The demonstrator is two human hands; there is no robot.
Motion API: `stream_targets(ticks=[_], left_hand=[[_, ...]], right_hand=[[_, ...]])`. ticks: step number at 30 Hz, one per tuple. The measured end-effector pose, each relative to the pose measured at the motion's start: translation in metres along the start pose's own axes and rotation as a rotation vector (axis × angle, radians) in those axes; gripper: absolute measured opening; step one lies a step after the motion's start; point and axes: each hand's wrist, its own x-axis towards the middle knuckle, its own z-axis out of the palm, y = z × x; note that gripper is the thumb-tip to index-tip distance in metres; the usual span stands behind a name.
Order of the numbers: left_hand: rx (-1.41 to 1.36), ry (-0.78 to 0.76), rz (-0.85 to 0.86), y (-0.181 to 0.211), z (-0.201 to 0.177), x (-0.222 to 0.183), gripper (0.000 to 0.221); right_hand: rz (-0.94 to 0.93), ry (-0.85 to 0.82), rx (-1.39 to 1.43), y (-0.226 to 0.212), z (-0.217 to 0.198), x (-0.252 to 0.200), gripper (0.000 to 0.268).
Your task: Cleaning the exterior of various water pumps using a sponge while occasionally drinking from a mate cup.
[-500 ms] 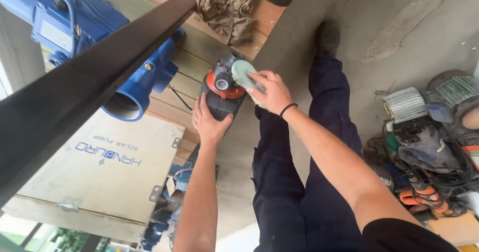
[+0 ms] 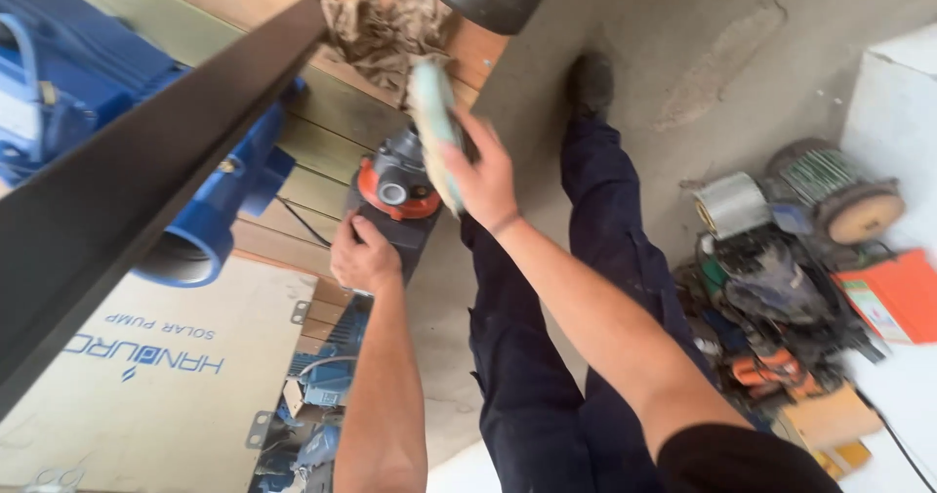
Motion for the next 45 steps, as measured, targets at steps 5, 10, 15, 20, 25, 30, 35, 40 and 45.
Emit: stream_targets(ticks=[5, 10, 15, 20, 25, 30, 35, 40, 45], left_hand=[[-0.06, 0.045, 0.057, 0.003, 0.001, 0.001, 0.021], [-0.117, -0.04, -0.089, 0.025, -0.006, 0.008, 0.032], [-0.07, -0.22, -0.214, 0.027, -0.015, 0.009, 0.04], [-0.042, -0.194, -0.219, 0.012, -0.023, -0.004, 0.041], [-0.087, -0.307, -0.124, 0.024, -0.035, 0.008, 0.043], [-0.699, -0.325, 0.627, 0.138, -0.075, 0.044, 0.018], [-0.594, -0.229, 1.004, 0.355, -0.086, 0.113, 0.025], [-0.5, -0.327, 0.663, 0.445, -0.024, 0.138, 0.052], [-0.248, -0.238, 0.552, 0.474, -0.026, 0.125, 0.057]], right_hand=[[-0.796, 0.221, -0.831, -0.035, -0.005, 0.134, 0.035], [-0.799, 0.275, -1.011, -0.025, -0.067, 0.091, 0.027], [0.609, 0.495, 0.031, 0.072, -0.08, 0.033, 0.06], [0.114, 0.503, 0.002, 0.031, -0.032, 0.054, 0.058], [0.087, 0.598, -0.223, 0.078, -0.023, 0.082, 0.056], [0.657, 0.412, 0.595, 0.069, -0.074, 0.074, 0.066], [0.466, 0.357, 0.664, 0.057, -0.06, 0.123, 0.066], [0.12, 0.461, 0.669, 0.057, -0.083, 0.204, 0.054], [0.23, 0.119, 0.711, 0.029, -0.109, 0.168, 0.07]])
